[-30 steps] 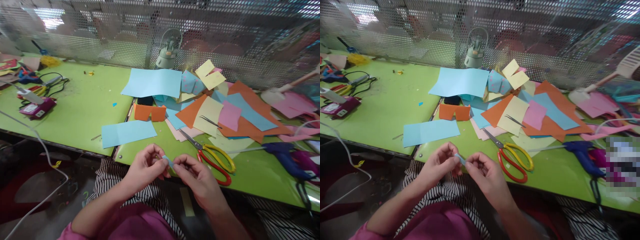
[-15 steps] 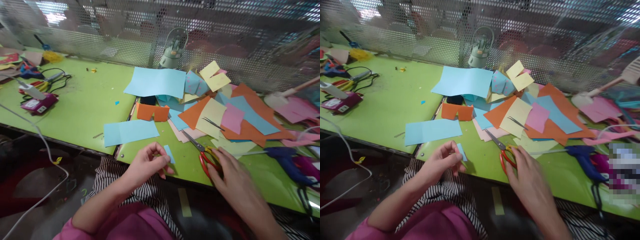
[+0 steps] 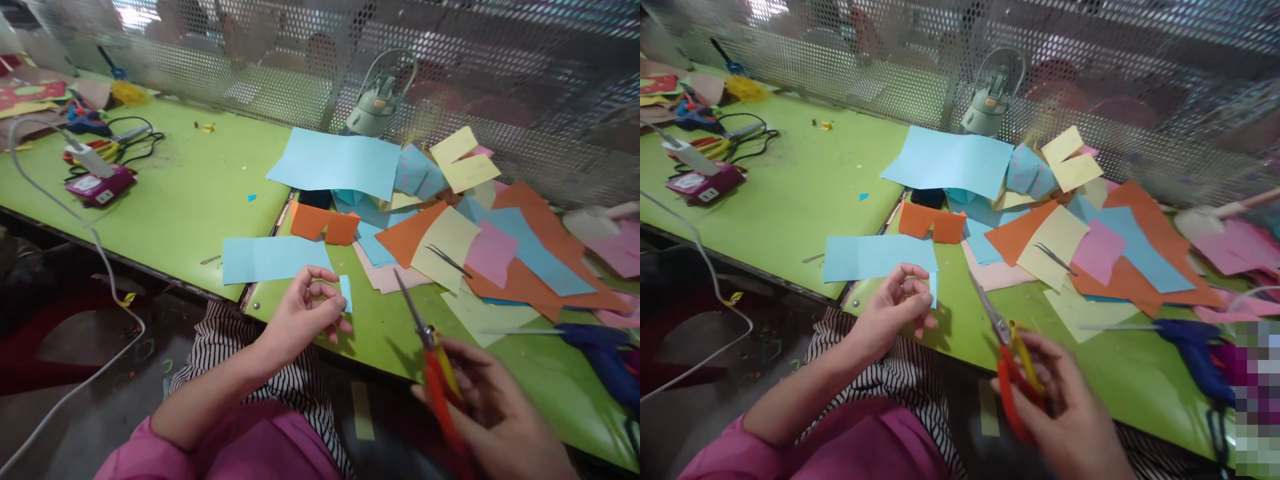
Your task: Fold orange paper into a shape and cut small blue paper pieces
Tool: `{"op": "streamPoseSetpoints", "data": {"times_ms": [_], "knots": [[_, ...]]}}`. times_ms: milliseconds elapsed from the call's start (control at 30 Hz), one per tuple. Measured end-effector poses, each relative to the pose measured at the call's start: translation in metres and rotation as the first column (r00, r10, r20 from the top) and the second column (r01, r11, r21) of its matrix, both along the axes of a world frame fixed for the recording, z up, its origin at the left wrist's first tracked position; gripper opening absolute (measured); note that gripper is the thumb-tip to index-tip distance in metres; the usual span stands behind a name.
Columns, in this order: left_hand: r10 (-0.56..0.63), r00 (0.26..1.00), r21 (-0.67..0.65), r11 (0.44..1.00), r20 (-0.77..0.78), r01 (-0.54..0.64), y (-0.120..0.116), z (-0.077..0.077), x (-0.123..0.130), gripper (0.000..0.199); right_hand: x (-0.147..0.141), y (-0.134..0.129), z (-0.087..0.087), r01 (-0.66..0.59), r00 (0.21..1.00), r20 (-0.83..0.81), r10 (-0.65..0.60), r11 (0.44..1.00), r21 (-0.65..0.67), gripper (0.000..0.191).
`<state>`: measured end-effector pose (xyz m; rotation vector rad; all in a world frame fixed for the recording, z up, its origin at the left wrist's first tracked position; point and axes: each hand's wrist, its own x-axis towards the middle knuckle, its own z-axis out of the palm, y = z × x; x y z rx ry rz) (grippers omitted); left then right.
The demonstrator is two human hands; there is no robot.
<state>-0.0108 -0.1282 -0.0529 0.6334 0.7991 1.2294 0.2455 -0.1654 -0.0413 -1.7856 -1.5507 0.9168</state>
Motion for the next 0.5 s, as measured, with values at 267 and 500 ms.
{"op": "streamPoseSetpoints", "data": {"times_ms": [267,500], "knots": [[0.170,0.978,0.125,0.980,-0.120,-0.155,-0.007,0.002,-0.001,0.031,-0.027,-0.024,-0.021,-0.060,0.930,-0.357,-0.082,0.928,-0.368,0.035],[0.230,0.964,0.185,0.961,-0.132,-0.204,-0.011,0.005,0.000,0.043,-0.054,-0.039,-0.019,-0.105,0.965,-0.262,0.025,0.950,-0.295,0.030]]}}
